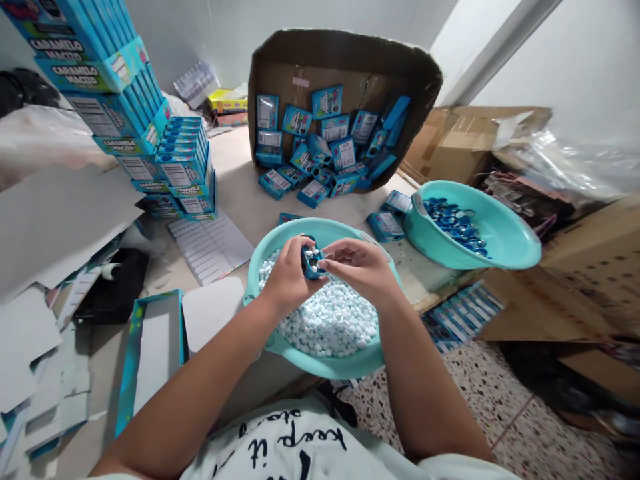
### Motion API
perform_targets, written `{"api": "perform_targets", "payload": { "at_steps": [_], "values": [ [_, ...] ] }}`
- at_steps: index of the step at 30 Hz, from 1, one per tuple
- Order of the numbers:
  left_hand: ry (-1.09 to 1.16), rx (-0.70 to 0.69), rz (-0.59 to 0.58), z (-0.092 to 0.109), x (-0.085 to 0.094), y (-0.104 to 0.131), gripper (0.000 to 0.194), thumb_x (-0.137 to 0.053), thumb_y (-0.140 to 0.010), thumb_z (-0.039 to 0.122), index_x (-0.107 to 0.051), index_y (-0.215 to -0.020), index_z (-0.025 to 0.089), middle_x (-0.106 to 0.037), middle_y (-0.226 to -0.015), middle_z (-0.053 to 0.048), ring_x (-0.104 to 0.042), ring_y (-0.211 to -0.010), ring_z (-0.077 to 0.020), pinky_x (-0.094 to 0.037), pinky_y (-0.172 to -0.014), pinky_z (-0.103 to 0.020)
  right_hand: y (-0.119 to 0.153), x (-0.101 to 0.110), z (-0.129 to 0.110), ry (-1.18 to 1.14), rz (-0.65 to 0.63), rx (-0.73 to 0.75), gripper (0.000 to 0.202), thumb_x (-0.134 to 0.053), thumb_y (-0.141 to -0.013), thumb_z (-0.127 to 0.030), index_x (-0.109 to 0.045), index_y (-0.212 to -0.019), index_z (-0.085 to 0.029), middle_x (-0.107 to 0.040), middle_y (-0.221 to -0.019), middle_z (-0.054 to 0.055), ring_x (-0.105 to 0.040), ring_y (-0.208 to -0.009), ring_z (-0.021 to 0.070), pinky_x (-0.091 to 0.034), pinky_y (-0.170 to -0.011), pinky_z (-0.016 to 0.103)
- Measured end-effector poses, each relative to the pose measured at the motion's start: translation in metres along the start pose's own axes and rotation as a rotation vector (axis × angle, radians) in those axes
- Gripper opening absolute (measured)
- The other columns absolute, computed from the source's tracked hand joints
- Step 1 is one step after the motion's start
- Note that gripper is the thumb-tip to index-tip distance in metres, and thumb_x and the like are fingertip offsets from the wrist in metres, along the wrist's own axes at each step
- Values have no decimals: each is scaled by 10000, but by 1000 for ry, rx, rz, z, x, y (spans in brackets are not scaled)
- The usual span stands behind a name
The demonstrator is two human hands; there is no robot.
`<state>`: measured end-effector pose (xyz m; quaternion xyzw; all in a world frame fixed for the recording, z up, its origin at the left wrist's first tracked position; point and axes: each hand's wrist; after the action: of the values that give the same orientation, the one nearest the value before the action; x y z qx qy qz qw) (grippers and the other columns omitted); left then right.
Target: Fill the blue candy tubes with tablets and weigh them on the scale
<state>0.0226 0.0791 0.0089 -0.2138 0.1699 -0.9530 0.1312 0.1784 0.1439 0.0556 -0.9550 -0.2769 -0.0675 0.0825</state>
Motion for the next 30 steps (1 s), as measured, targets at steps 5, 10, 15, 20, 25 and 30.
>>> {"api": "perform_targets", "payload": {
  "at_steps": [5,10,15,20,25,30],
  "values": [
    [-25,-46,-46,3,2,0,488,-833,-683,172,-537,-1065,240,-606,-1162,-59,-603,-1167,-289,-490,-1006,-421,-2,-1,-1,99,36,59,382,-830,-762,-563,-733,-814,-198,-705,-743,30,-632,-677,170,-507,-612,301],
    [-32,-37,-75,1,2,3,521,-809,-704,197,-497,-1118,248,-606,-1223,-77,-589,-1245,-312,-484,-1041,-449,-2,-1,-3,183,21,122,436,-747,-823,-640,-713,-772,-208,-676,-782,37,-619,-724,177,-489,-633,305],
    [39,-14,-116,-2,-2,6,718,-805,-733,235,-340,-1280,272,-487,-1465,-164,-454,-1447,-348,-431,-1122,-485,-1,1,-6,262,25,158,524,-677,-849,-719,-743,-689,-224,-626,-827,45,-595,-743,176,-479,-664,329],
    [27,63,-60,-3,-4,6,663,-837,-714,255,-336,-1148,274,-571,-1295,-119,-577,-1309,-327,-480,-1041,-460,-2,5,-4,85,-24,110,607,-594,-871,-776,-755,-672,-225,-632,-876,60,-620,-843,201,-522,-763,349],
    [14,52,-51,-1,-2,5,642,-851,-679,227,-355,-1084,268,-593,-1160,-56,-647,-1097,-268,-510,-950,-405,-3,7,-2,-85,-54,-28,502,-727,-796,-709,-762,-839,-210,-671,-811,36,-610,-765,176,-514,-696,309],
    [52,65,-24,-1,-3,5,709,-862,-677,258,-359,-1176,264,-593,-1184,-72,-661,-1059,-266,-525,-905,-390,-2,2,-6,6,-97,-51,466,-793,-774,-623,-777,-981,-206,-727,-924,57,-652,-838,193,-535,-754,326]
  ]
}}
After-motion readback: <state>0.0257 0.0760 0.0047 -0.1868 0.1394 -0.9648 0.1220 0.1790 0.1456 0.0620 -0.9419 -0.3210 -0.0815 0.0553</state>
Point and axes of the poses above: each hand's wrist, its own y-axis away from the middle knuckle, its own x-axis out of the back of the hand, z = x × y
